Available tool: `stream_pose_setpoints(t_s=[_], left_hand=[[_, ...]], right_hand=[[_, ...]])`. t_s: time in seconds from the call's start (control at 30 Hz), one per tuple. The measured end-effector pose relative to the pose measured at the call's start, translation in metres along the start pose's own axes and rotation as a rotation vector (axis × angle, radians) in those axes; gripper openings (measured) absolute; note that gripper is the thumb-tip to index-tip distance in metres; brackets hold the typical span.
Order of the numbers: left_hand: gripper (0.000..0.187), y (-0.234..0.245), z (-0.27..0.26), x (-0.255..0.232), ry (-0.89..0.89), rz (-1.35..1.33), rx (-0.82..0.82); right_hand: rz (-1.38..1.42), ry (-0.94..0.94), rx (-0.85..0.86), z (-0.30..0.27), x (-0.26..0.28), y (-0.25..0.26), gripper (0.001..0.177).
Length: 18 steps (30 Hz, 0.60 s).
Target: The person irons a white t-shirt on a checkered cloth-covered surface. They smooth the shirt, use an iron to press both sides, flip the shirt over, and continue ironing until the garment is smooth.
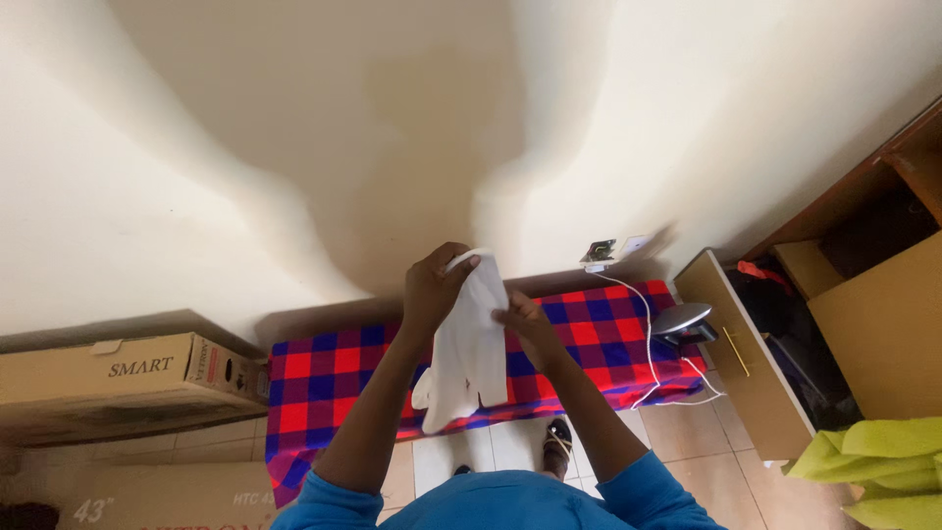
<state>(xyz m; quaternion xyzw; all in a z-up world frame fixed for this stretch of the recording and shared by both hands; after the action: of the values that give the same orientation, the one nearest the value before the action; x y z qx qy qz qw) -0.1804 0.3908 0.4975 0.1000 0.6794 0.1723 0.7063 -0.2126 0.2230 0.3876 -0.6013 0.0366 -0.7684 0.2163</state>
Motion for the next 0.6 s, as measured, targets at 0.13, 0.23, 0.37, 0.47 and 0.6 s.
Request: stream_pose_setpoints(t_s=[0.13,0.23,0.37,0.47,0.6], left_hand=[[0.036,-0.022,0.014,0.029,-0.069,0.202,0.250],[0.036,-0.039,0.008,0.058,0.026,0.096,0.437],[0.021,-0.035,0.003,0.062,0.102,-0.118,0.346],[0.020,-0.008,-0.004,0.042,0.149,-0.308,0.195],[0.017,0.046,-0.015,0.012,0.119,-0.580,0.040]], right_hand=[[0.047,0.078,-0.097,-0.005,-0.004,0.023,0.041],[-0.036,0.111,-0.120,-0.009,-0.004,0.045,0.025],[-0.316,-0.007,-0.055,-0.030,0.000,0.056,0.026],[-0.636,-0.069,0.082,-0.037,0.018,0.067,0.033],[-0.827,-0.151,0.195,-0.052,0.025,0.110,0.038]])
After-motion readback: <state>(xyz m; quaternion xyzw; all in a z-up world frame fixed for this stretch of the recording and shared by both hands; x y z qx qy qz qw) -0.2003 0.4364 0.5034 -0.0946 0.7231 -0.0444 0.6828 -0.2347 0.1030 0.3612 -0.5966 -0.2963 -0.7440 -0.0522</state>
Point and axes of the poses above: each hand's wrist, its own z-axis towards the middle knuckle, its own y-axis out of the back of the hand, x = y × z, the point moved 8 cm from there along z, towards the middle knuckle, and after that the axes turned 15 degrees about y, right-handed, at the moved point
